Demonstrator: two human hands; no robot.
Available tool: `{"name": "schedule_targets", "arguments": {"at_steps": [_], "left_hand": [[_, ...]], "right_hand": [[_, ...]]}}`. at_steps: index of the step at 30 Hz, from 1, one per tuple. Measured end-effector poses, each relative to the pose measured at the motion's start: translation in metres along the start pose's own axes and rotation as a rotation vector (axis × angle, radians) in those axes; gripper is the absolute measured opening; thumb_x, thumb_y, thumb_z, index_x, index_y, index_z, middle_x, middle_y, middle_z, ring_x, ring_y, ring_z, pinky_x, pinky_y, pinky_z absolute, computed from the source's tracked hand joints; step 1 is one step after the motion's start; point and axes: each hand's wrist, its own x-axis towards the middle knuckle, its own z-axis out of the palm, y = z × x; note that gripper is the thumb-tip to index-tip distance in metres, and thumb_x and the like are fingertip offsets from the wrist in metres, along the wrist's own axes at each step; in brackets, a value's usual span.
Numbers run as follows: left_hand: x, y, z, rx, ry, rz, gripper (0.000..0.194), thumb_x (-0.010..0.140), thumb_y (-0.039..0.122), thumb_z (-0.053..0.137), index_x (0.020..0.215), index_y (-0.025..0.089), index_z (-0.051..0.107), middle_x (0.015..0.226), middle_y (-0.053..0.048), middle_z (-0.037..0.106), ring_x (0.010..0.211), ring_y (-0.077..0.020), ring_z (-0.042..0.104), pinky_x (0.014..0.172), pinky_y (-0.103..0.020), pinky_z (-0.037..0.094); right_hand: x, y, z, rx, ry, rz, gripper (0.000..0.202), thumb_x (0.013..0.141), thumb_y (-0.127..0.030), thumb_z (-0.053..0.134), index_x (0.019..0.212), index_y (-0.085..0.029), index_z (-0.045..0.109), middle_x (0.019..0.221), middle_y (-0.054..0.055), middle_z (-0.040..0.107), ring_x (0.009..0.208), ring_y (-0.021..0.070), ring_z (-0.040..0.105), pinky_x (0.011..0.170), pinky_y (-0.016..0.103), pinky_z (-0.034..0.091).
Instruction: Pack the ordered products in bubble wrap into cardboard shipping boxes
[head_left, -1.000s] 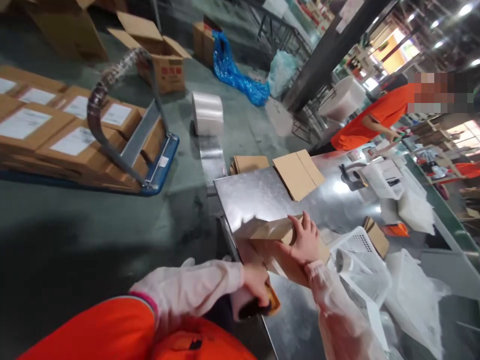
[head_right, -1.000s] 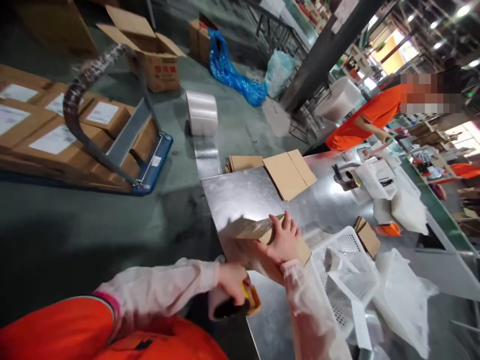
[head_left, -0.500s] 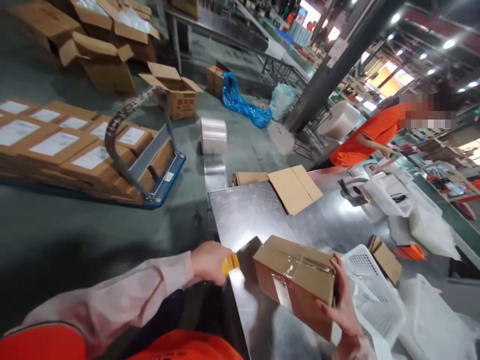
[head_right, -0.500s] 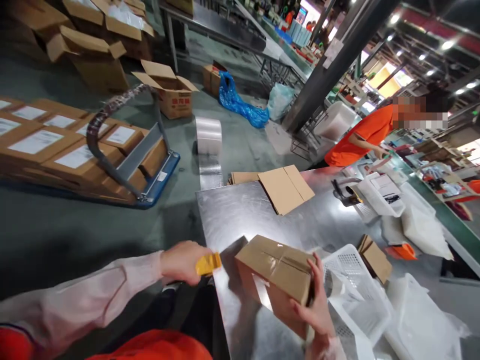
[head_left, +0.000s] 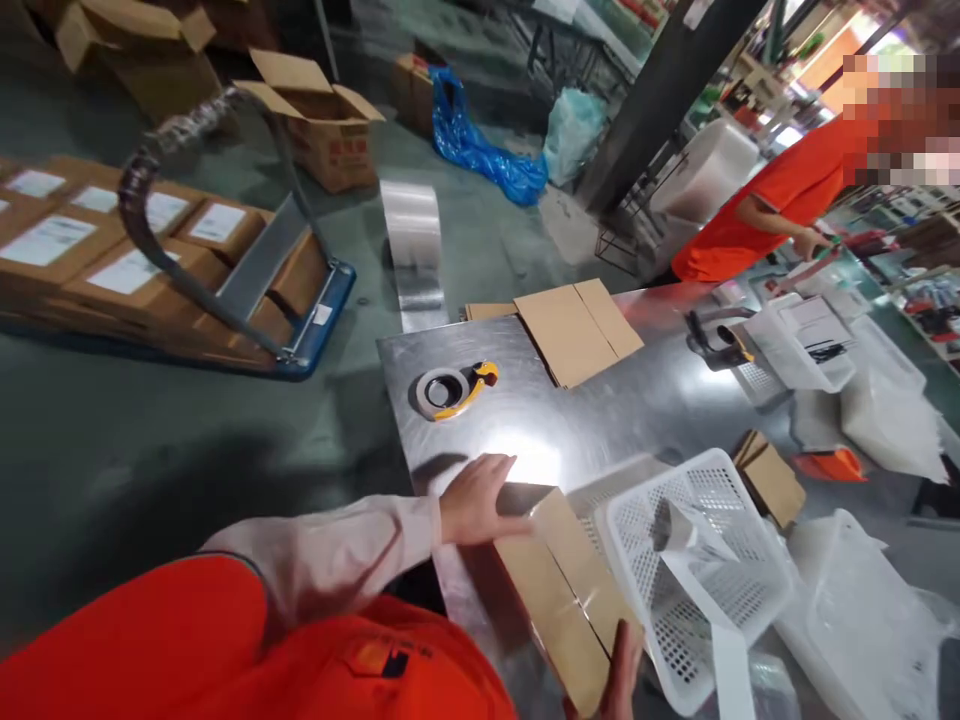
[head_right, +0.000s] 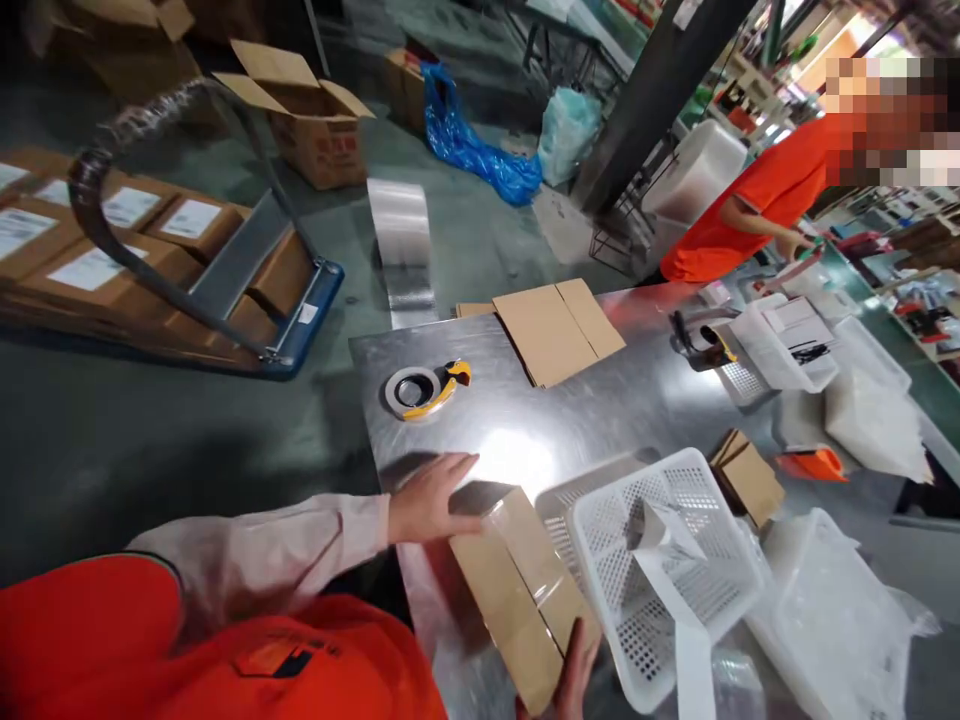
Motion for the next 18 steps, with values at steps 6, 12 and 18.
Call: {"name": "schedule_targets", "arguments": {"at_steps": [6, 12, 18], "left_hand": [[-0.028, 0.037, 0.051, -0.071, 0.018, 0.106, 0.038, 0.100, 0.024, 0.036, 0.124, 0.016, 0.064, 0.130, -0.012, 0.065, 0.119, -0.0244, 0.060, 0.106, -0.040, 0.046], [-0.043, 0.046, 0.054, 0.268, -0.220, 0.270, 0.087, 0.088, 0.060, 0.053, 0.148, -0.001, 0.036, 0.157, -0.027, 0.027, 0.148, -0.0381, 0.020, 0.119, -0.060, 0.017], [-0.022, 0.049, 0.019, -0.118, -0.445, 0.650, 0.057, 0.089, 0.048, 0.056, 0.137, 0.018, 0.056, 0.137, -0.012, 0.060, 0.128, -0.0264, 0.054, 0.112, -0.036, 0.039]], "right_hand": [[-0.007, 0.003, 0.009, 0.023, -0.025, 0.036, 0.137, 0.053, -0.023, 0.075, 0.152, -0.044, -0.017, 0.164, -0.002, -0.019, 0.144, 0.0493, -0.002, 0.109, 0.073, 0.031], [-0.009, -0.003, 0.011, 0.062, -0.052, 0.101, 0.132, 0.060, -0.037, 0.075, 0.152, -0.041, -0.020, 0.164, 0.001, -0.017, 0.147, 0.0471, -0.004, 0.112, 0.073, 0.026], [-0.010, -0.027, 0.018, 0.262, -0.026, 0.246, 0.118, 0.074, -0.061, 0.066, 0.155, -0.027, -0.013, 0.163, 0.016, 0.011, 0.148, 0.0436, 0.017, 0.113, 0.065, 0.031]]}}
